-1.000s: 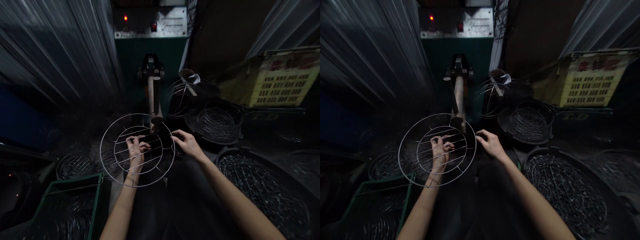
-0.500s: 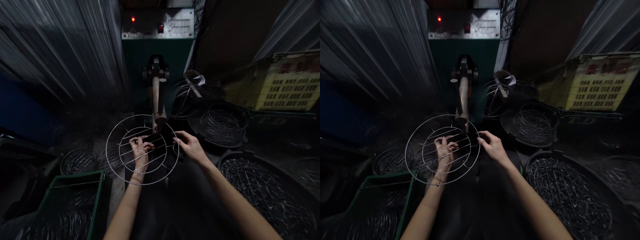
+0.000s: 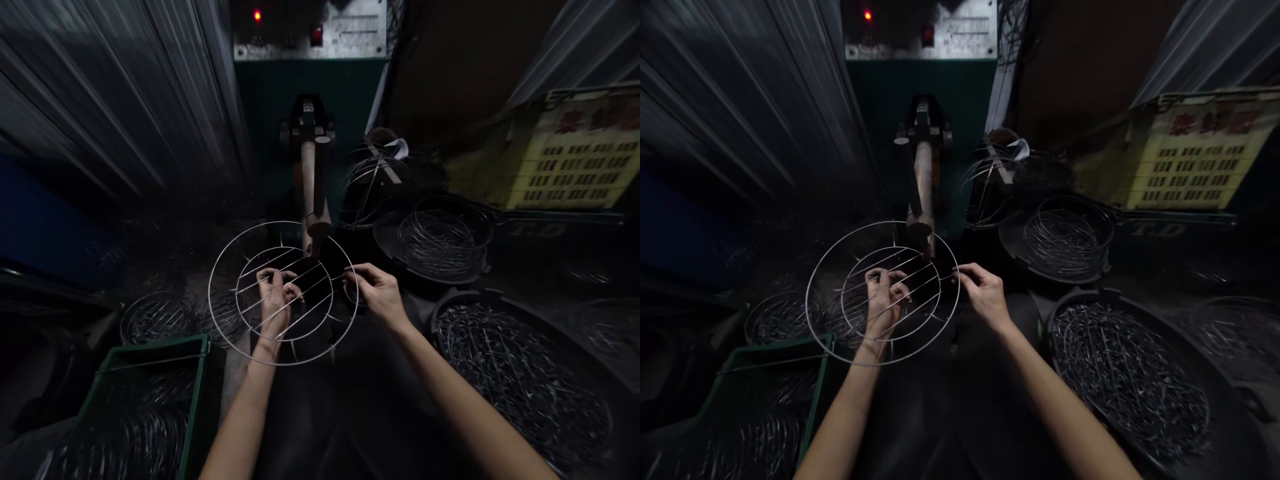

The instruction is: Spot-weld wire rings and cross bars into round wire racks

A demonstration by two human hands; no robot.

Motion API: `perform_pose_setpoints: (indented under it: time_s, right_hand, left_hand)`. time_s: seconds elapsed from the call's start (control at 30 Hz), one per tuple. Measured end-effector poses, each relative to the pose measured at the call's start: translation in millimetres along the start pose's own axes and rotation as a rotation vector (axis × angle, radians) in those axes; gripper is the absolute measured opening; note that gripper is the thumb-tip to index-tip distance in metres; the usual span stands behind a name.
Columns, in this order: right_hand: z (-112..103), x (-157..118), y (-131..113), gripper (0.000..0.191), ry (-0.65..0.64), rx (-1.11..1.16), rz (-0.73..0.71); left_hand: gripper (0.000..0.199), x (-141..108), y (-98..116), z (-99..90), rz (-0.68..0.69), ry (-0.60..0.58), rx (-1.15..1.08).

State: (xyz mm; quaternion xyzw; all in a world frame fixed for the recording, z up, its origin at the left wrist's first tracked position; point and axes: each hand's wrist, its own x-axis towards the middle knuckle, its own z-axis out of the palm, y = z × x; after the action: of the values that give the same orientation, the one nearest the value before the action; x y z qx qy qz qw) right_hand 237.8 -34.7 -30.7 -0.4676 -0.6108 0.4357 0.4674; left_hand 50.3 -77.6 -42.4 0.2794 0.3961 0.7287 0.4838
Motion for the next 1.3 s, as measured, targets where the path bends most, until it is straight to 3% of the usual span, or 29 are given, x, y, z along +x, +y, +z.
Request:
perform_pose_setpoints:
  time_s: [0.17, 0.3, 0.67, 0.87, 1.0, 1.17, 1.23, 1.3]
  right_hand:
    - [19.1, 36.0, 3.9, 0.024, -0.023, 0.031, -0.076]
    - [26.3, 49.1, 4.3, 0.024, -0.029, -0.012, -0.122]
    - [34.7, 64.0, 10.3, 0.022, -0.06, -0.044, -0.18]
    - [36.5, 66.4, 8.9, 0.02, -0.057, -0.013, -0.152]
    - [17.9, 49.4, 9.1, 0.029, -0.109, 0.04, -0.058]
    - [-8.8, -3.2, 7.7, 0.033, -0.212, -0.032, -0.01]
    - [-6.0, -14.7, 7.1, 0.029, -0.184, -0.034, 0.011]
    - [4.1, -13.1, 7.1, 0.022, -0.073, -0.024, 0.018]
  left_hand:
    - [0.031, -4.9, -9.7, 8.7, 0.094, 0.132, -0.024]
    - [0.032, 0.6, -15.0, 8.5, 0.164, 0.178, -0.022]
    - [0.032, 11.9, -18.6, 4.7, 0.192, 0.212, -0.014]
    - [0.032, 7.6, -15.3, 0.9, 0.213, 0.134, -0.005]
    - [0.033, 7.5, -9.5, -4.5, 0.146, 0.047, 0.001]
    - [0.029, 6.6, -7.8, -5.7, 0.123, 0.027, 0.032]
    - [0.029, 4.8, -8.7, -3.3, 0.162, 0.05, 0.035]
    - [0.028, 2.7, -10.5, -0.7, 0.207, 0.071, 0.043]
